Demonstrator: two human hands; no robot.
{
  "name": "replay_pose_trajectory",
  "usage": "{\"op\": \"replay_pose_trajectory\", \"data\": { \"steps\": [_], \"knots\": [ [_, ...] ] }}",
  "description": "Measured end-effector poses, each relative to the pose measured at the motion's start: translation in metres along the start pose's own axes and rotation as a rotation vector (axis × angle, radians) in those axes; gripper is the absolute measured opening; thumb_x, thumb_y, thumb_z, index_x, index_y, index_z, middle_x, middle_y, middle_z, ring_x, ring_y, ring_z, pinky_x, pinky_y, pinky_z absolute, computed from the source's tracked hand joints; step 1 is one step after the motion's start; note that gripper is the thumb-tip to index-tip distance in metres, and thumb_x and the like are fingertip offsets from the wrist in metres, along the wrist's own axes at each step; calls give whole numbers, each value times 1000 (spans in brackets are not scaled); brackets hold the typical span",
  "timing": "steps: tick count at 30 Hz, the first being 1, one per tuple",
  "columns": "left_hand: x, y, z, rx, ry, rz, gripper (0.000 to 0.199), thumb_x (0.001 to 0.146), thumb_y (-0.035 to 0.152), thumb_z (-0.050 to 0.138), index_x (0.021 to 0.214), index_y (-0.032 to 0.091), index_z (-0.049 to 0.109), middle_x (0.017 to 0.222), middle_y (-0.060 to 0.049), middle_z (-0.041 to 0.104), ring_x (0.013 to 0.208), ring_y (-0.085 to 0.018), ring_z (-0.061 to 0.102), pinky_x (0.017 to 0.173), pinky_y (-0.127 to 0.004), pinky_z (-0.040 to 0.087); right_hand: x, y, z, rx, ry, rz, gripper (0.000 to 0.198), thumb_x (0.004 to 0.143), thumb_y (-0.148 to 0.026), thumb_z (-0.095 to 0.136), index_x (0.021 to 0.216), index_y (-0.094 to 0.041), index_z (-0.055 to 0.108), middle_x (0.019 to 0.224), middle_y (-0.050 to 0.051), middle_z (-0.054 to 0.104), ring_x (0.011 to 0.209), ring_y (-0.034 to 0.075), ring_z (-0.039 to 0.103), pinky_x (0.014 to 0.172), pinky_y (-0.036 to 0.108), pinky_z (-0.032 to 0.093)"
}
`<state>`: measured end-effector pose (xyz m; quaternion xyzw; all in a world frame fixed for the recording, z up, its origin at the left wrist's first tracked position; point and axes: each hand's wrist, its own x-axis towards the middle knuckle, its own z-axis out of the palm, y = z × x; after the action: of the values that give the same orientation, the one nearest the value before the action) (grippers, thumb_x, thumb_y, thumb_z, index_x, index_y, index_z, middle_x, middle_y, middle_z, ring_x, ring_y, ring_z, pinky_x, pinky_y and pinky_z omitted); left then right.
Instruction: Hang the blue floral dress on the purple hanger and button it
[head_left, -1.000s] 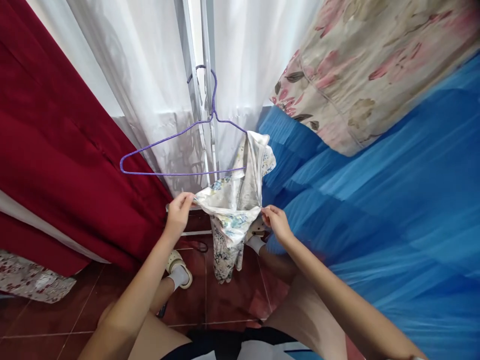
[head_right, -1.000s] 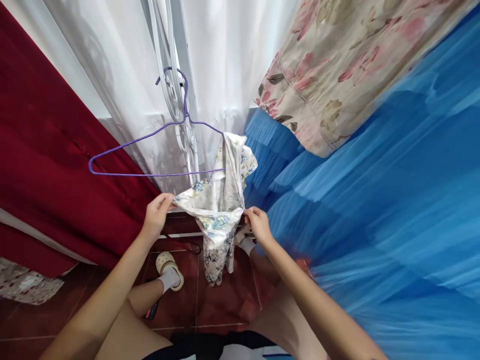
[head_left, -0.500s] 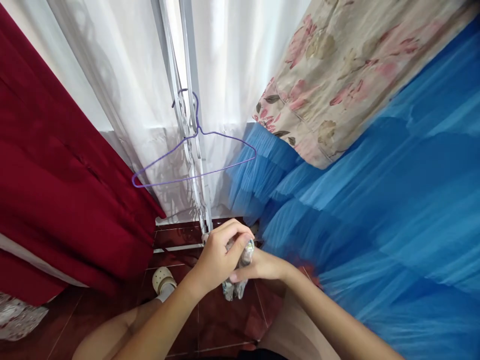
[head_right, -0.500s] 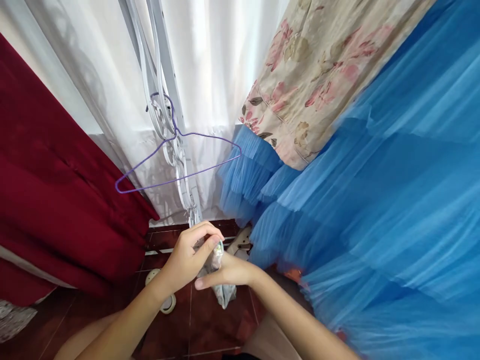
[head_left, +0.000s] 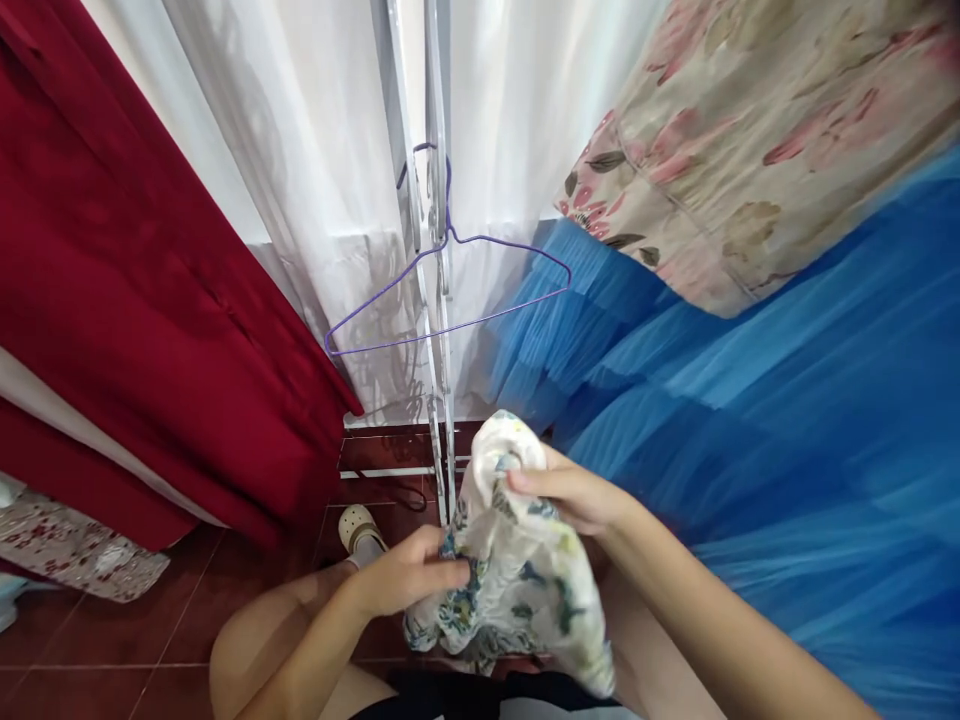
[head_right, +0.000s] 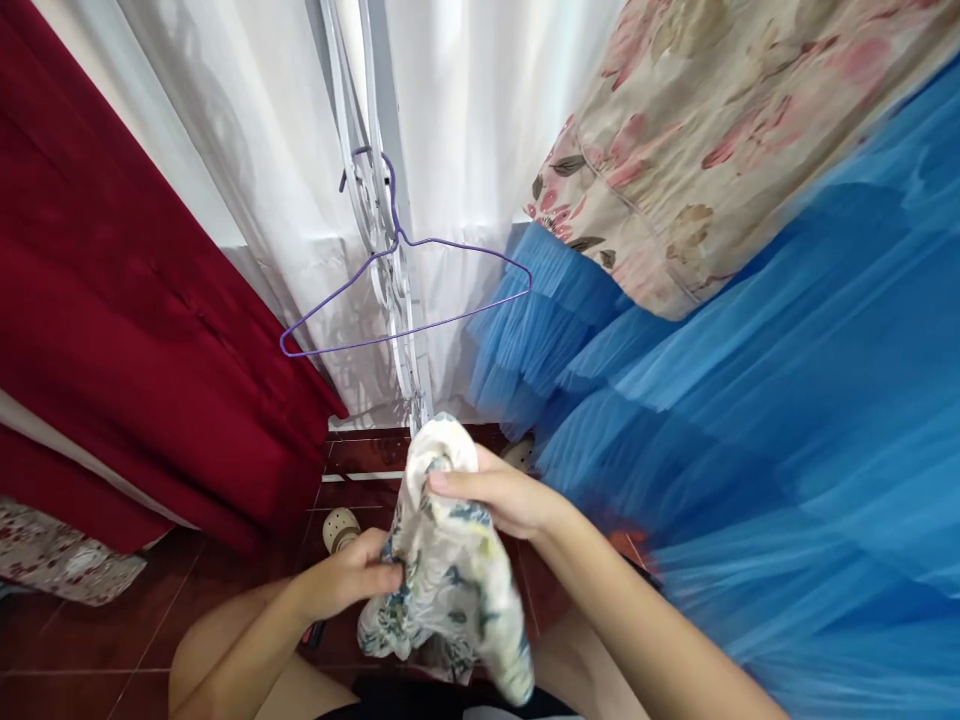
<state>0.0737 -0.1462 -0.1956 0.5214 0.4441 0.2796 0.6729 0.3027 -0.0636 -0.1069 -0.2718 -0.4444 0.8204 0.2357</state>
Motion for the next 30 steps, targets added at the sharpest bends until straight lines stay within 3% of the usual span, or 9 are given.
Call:
{"op": "replay_pose_trajectory", "data": {
  "steps": [2,5,9,13,16,20,22,26,30],
  "knots": [
    [-9,-10,0,89,12,15,54,76,66,73,99,17,74,93,-9,70,96,-27,63,85,-33,52,-5,-13,-3,33,54,-73,43,62,-34,91,95,-16,70,81,5,73,71,19,69,73,32,57],
    [-19,-11,-19,271,167,89,44,82,59,69,88,17,75,82,-6,68,85,-24,62,77,-30,52,-9,-36,-9,-48,139,-225,40,60,-31,89,92,-18,70,78,4,71,69,22,68,68,33,56],
    [-36,2,-72,446,250,169,43,92,53,57,79,15,74,80,-7,70,77,-23,62,68,-30,52,2,-74,-25,-498,382,-402,34,63,-35,87,87,-16,71,78,5,71,68,22,66,65,34,53],
    [-46,27,-133,829,377,363,28,90,43,60,80,23,77,90,-6,74,95,-27,65,97,-41,48,41,-102,-51,-1078,529,-588,40,72,-38,80,104,-15,72,94,7,73,81,24,66,74,35,50],
    [-44,54,-175,1178,441,405,18,87,40,62,87,28,76,96,-4,75,102,-28,65,108,-48,38,79,-104,-67,-1289,557,-677,44,86,-39,66,125,-18,65,114,9,72,100,25,65,88,36,47],
    [-28,95,-219,1370,584,358,29,90,36,52,110,34,74,128,-3,69,121,-32,55,104,-52,33,110,-92,-72,-1372,597,-631,29,97,-41,48,93,-18,66,76,3,65,71,18,57,69,29,40],
    [-18,116,-234,1425,682,372,29,90,36,49,103,31,74,140,-2,62,125,-34,50,104,-54,30,111,-86,-68,-1399,623,-630,33,98,-42,47,74,-20,54,61,-2,50,59,15,45,60,28,32],
    [1,154,-239,1438,831,428,33,92,36,44,89,23,74,149,-4,54,129,-35,41,107,-57,25,91,-81,-56,-1420,616,-641,39,97,-42,50,66,-22,36,55,-4,36,55,13,35,57,29,24],
    [20,187,-198,1315,751,569,32,92,36,45,84,21,72,149,-3,54,134,-34,37,113,-58,22,72,-78,-44,-1453,592,-624,40,97,-44,49,66,-22,37,55,-4,37,55,14,38,57,29,23]
  ]
}}
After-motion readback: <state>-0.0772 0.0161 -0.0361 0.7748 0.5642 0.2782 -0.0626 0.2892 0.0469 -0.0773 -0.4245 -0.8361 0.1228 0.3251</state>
